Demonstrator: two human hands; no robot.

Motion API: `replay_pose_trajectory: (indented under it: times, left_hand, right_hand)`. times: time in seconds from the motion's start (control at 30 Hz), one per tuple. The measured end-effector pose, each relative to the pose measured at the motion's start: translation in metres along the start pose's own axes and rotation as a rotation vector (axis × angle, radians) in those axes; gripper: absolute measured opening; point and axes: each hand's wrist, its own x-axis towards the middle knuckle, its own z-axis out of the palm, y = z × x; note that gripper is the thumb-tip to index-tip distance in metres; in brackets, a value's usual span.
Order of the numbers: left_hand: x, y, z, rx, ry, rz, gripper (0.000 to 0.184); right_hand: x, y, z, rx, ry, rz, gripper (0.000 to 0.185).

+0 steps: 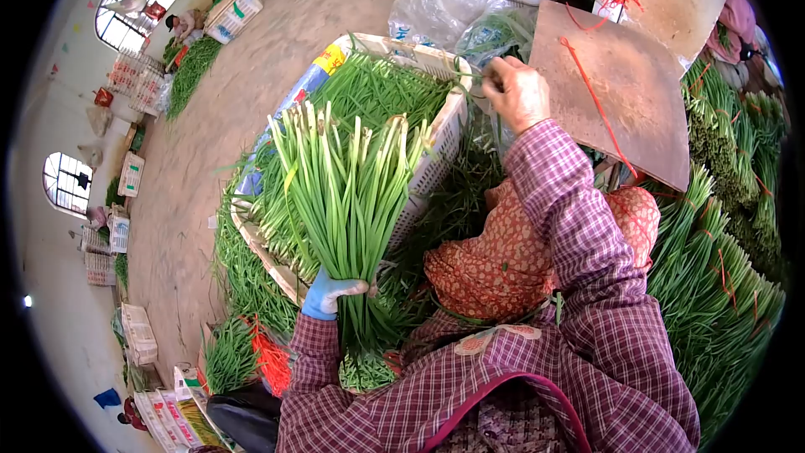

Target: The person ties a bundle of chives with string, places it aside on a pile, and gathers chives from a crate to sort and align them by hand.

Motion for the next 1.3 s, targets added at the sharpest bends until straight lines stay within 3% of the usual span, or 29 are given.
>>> replay_pose_trajectory:
  times: [0.17,0.2,0.37,0.6,0.7,0.77,0.83,0.9,0.93,1.03,1.1,1.23,1.3]
  left_hand:
    - [-0.002,0.004,-0.004,-0.012,-0.098,-0.005,0.047]
    - [-0.002,0.002,-0.006,-0.022,-0.098,-0.016,0.046]
    - [-0.001,-0.001,-0.007,-0.059,-0.102,-0.02,0.043]
    - [0.0,0.0,-0.008,-0.122,-0.194,-0.089,0.044]
    - [0.0,-0.007,-0.015,-0.153,-0.23,-0.097,0.049]
    - [-0.006,-0.011,-0.021,-0.18,-0.212,-0.126,0.05]
    - [-0.009,-0.017,-0.03,-0.188,-0.231,-0.119,0.054]
    - [-0.012,-0.022,-0.035,-0.225,-0.232,-0.111,0.059]
    - [-0.013,-0.023,-0.037,-0.22,-0.218,-0.105,0.062]
    - [-0.01,-0.028,-0.045,-0.252,-0.256,-0.099,0.063]
    - [-0.007,-0.032,-0.052,-0.252,-0.305,-0.111,0.064]
    - [-0.004,-0.03,-0.049,-0.25,-0.385,-0.069,0.07]
    - [-0.003,-0.028,-0.047,-0.22,-0.41,-0.04,0.072]
  right_hand:
    - [-0.015,-0.021,-0.018,-0.064,-0.241,-0.129,0.023]
    - [-0.019,-0.034,-0.02,0.0,-0.149,-0.284,0.026]
    - [-0.027,-0.088,-0.015,0.272,-0.094,-0.689,0.023]
    - [-0.027,-0.082,0.005,0.102,-0.023,-0.809,0.011]
    - [-0.009,-0.059,-0.005,-0.025,0.003,-0.648,0.004]
    - [0.013,-0.023,-0.011,0.008,0.191,-0.473,0.003]
    - [0.023,0.001,-0.036,-0.191,0.045,-0.185,0.005]
    - [0.021,0.014,-0.039,-0.4,-0.084,-0.095,0.008]
    - [0.015,0.017,-0.035,-0.475,-0.253,0.033,0.017]
    - [-0.018,-0.023,-0.033,-0.211,-0.302,-0.018,0.021]
    - [-0.038,-0.042,-0.024,0.184,-0.316,-0.223,0.021]
    - [-0.05,-0.068,-0.01,0.408,-0.224,-0.32,0.019]
    - [-0.048,-0.073,-0.013,0.362,-0.377,-0.396,0.021]
